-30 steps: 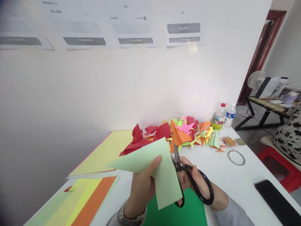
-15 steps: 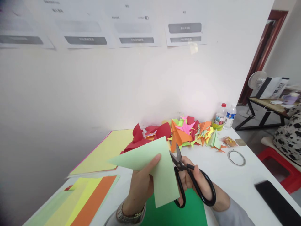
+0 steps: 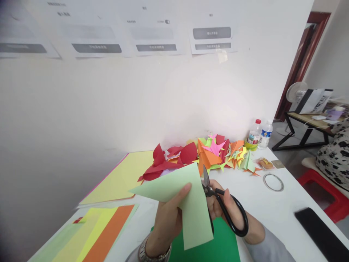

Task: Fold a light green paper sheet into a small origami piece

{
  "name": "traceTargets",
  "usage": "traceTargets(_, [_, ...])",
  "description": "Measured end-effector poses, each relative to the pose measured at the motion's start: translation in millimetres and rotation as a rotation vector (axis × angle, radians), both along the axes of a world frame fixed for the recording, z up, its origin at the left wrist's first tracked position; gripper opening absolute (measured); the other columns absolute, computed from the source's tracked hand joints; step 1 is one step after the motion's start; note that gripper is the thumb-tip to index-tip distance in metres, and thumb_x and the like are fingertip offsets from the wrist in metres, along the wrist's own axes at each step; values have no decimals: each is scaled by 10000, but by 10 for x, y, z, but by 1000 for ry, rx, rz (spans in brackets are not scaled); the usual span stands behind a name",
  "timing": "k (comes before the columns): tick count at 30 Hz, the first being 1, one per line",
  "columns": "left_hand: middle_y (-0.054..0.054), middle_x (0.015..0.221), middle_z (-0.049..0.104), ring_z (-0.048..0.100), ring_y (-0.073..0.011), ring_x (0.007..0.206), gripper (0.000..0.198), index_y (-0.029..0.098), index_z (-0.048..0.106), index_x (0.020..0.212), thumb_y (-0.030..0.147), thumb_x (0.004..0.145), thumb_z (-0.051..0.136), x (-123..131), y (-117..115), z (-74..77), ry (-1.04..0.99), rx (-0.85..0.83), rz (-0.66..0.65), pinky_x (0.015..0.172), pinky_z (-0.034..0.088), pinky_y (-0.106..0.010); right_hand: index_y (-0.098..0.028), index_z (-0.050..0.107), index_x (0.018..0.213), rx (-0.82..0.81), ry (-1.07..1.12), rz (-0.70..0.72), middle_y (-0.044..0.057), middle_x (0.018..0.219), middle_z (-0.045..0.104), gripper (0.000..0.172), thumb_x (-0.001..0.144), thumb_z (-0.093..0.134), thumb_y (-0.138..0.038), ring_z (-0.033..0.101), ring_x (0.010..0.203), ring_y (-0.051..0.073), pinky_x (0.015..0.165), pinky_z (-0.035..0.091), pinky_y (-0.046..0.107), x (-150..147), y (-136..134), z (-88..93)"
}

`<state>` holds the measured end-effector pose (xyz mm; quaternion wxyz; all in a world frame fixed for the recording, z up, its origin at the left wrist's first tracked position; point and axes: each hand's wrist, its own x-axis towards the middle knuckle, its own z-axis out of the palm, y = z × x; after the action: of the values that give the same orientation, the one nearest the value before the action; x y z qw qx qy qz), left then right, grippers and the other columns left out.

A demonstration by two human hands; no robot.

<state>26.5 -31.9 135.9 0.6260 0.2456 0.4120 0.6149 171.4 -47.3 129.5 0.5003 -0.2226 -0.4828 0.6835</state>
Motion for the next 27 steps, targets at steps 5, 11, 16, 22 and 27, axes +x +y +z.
traceTargets(5, [-57, 714, 713, 643, -201, 572, 324, 132, 663, 728, 314, 522, 833, 9, -13, 27, -11, -20, -2, 488, 512, -292, -172, 607, 1001, 20, -17, -21, -37, 519, 399, 705, 739, 400, -792, 426, 524, 137, 534, 362, 246, -6, 6, -21])
traceTargets(11, [-42, 733, 716, 646, -177, 589, 405, 133, 661, 835, 269, 503, 846, 1, 16, 14, -22, -28, 84, 476, 509, -252, -176, 603, 1060, -20, -2, -26, -25, 550, 446, 714, 732, 430, -786, 452, 548, 139, 550, 366, 242, 4, -14, 26])
traceTargets(16, [-39, 743, 719, 646, -173, 604, 424, 135, 673, 868, 262, 502, 847, -19, 27, -13, -9, -26, 86, 494, 516, -251, -177, 611, 1064, -13, -27, -28, -16, 573, 456, 719, 727, 433, -787, 431, 561, 149, 572, 372, 259, 15, -14, 38])
traceTargets(22, [-30, 757, 725, 659, -195, 650, 310, 159, 670, 809, 258, 559, 824, -40, 32, -80, 17, 30, 17, 557, 536, -277, -200, 554, 1182, 45, -30, 1, -5, 621, 499, 692, 789, 388, -745, 440, 562, 155, 624, 399, 287, 33, 7, -22])
traceTargets(27, [-34, 760, 721, 680, -215, 695, 376, 162, 676, 906, 269, 574, 815, -64, 40, -57, 49, 89, -11, 577, 547, -273, -180, 593, 1103, 61, -23, -21, -29, 533, 466, 664, 796, 398, -735, 453, 515, 142, 615, 403, 277, 26, 28, -25])
